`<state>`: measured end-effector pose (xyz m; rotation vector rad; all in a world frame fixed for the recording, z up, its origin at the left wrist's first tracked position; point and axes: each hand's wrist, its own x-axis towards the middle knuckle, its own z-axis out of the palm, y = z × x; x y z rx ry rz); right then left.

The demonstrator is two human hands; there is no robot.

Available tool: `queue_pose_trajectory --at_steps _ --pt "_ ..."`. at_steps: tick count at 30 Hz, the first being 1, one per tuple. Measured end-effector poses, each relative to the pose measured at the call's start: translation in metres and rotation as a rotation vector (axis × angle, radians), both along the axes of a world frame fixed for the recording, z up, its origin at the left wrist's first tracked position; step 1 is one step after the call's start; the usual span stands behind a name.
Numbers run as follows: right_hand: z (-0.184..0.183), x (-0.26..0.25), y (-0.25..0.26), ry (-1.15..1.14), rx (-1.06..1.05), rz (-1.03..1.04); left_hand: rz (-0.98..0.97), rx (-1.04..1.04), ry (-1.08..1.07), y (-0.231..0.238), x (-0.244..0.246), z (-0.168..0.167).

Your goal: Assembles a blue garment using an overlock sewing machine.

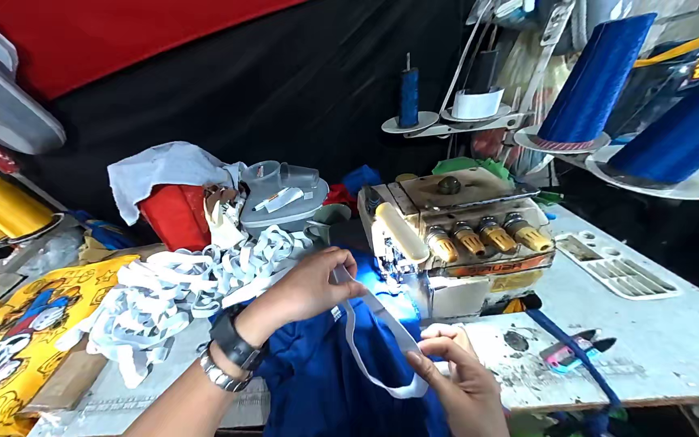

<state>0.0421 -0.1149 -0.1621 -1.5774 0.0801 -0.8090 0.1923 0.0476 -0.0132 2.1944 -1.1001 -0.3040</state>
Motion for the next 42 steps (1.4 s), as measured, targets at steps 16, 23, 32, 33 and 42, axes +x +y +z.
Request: queue_pose_trajectory --at_steps 16,23,32,33,42 --pt "-0.034 -0.013 -0.001 -0.033 0.132 0.25 0.034 -0.059 0.134 -0.026 0.002 -0.038" --pt "-0.033 -0.012 0.004 -0.033 0.164 0.194 0.086 -0.062 0.188 -0.031 0.005 -0.039" --pt "-0.016 -0.016 -0.004 0.209 0.119 0.251 0.087 -0.054 -0.497 -0.036 -0.004 -0.075" --pt "-0.016 -0.016 -0.006 0.212 0.105 0.258 0.118 -0.043 -0.456 -0.034 -0.004 -0.075" --pt "-0.024 -0.019 -0.014 0.121 0.134 0.384 0.212 -0.066 -0.401 -0.035 -0.006 -0.079"
